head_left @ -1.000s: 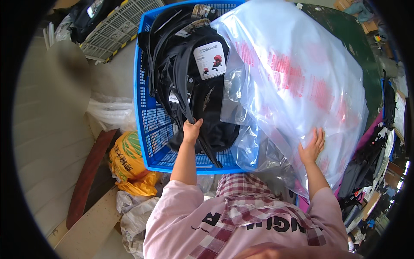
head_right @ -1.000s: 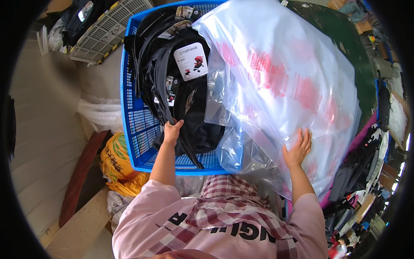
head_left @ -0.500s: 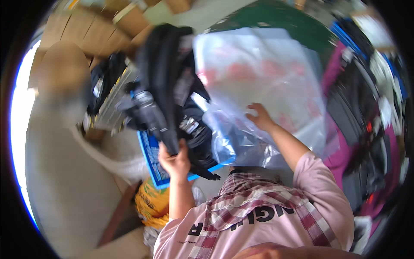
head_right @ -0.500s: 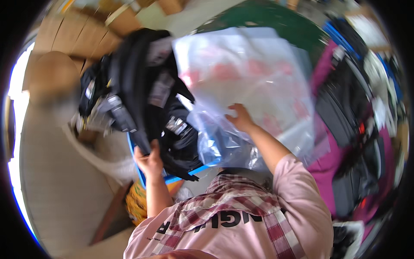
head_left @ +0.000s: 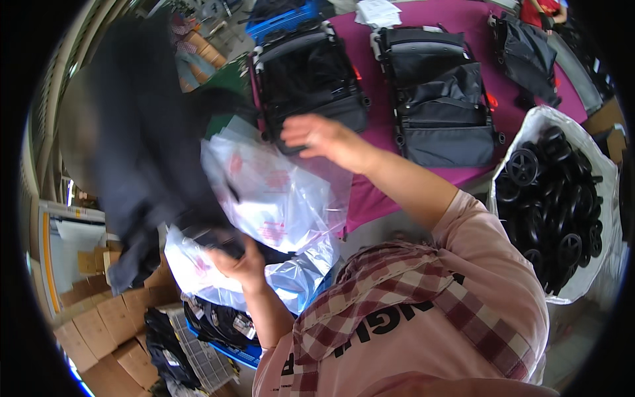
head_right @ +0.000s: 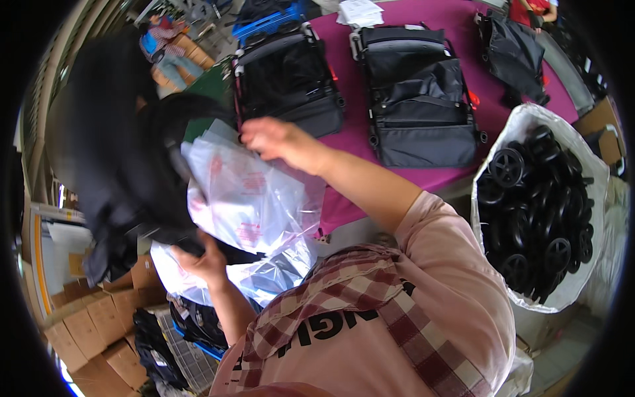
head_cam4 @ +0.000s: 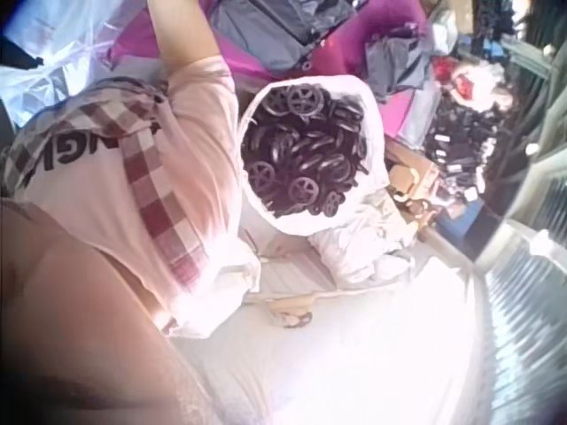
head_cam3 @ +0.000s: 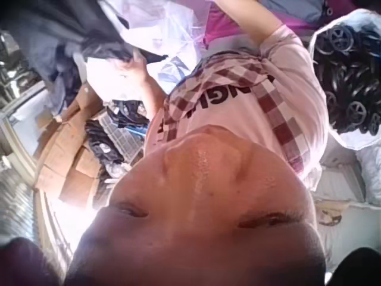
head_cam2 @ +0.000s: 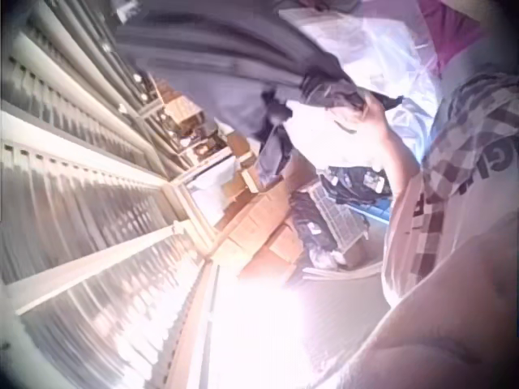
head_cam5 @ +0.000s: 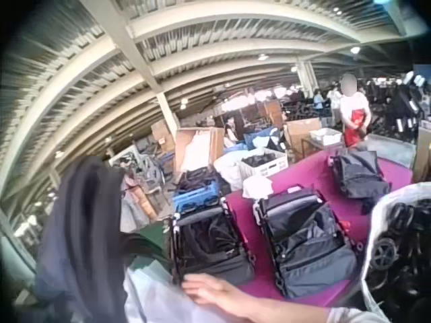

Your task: The person assembles baby strollers by attaching wheels to the frames and placing them into plastic bags. They handle stroller frames, wheels, and plastic bags, arranging components on a pink-covered table in a warehouse setting.

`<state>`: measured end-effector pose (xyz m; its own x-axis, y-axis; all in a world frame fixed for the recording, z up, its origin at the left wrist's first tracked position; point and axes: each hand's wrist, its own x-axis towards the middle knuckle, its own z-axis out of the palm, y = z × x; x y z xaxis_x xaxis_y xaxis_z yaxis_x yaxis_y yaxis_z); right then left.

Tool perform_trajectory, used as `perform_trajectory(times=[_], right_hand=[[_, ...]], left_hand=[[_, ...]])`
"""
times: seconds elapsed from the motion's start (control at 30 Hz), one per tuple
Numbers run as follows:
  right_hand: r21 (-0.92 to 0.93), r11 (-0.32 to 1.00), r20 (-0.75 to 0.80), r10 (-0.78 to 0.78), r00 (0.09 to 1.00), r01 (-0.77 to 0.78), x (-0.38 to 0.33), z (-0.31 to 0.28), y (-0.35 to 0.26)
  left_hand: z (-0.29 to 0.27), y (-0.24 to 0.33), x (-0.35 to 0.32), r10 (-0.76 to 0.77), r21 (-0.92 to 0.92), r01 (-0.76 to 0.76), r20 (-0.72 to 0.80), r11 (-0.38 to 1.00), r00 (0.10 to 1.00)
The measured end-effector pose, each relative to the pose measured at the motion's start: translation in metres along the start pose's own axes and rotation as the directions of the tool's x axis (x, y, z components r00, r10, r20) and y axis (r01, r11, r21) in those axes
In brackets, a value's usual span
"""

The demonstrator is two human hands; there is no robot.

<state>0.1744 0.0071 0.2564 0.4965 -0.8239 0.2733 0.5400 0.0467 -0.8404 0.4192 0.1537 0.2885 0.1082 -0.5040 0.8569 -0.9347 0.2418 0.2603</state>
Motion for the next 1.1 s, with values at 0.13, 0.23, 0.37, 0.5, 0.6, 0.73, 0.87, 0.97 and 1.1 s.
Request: perform_trajectory(times=[0.13,0.23,0.37,0.5,0.6,0.73,0.87,0.97,1.1], right_hand=[[0.541,0.834,-0.325,0.089,0.941,0.108,-0.033,-0.077,-0.039],[0.627,0.76,-0.642,0.378,0.667,0.173,-0.095,-0.151,0.002],[0.536,0.843,-0.733,0.431,0.527,0.056,-0.16,-0.177,0.047],[0.173,0.984,-0.923,0.174,0.343,-0.033,-0.157,-0.155,0.034],[-0.089,0.992,-0.977,-0.07,0.2,-0.089,-0.141,-0.127,-0.035],[-0.245,0.966,-0.961,-0.23,0.153,-0.087,-0.175,-0.116,-0.123],[-0.325,0.933,-0.941,-0.335,0.046,0.158,-0.215,-0.122,-0.154],[-0.318,0.868,-0.943,-0.332,-0.03,0.38,-0.203,-0.139,-0.168],[-0.032,0.802,-0.918,-0.259,0.3,0.596,-0.15,-0.176,-0.147]], left_hand=[[0.054,-0.014,-0.022,0.378,0.055,-0.437,0.413,0.898,0.828],[0.105,-0.02,-0.058,0.336,-0.08,-0.343,0.499,0.936,0.799],[0.156,-0.039,-0.104,0.236,-0.133,-0.196,0.561,0.972,0.793],[0.185,-0.083,-0.116,0.105,-0.052,-0.097,0.703,0.994,0.704],[0.202,-0.129,-0.125,-0.304,0.156,0.276,0.698,0.948,0.649],[0.212,-0.169,-0.125,-0.675,0.379,0.614,0.642,0.692,0.364],[0.213,-0.139,-0.109,-0.683,0.428,0.532,0.463,0.731,0.565],[0.214,-0.104,-0.077,-0.346,0.18,0.302,0.32,0.936,0.882],[0.238,-0.001,-0.014,0.003,-0.496,0.594,0.769,0.633,0.639]])
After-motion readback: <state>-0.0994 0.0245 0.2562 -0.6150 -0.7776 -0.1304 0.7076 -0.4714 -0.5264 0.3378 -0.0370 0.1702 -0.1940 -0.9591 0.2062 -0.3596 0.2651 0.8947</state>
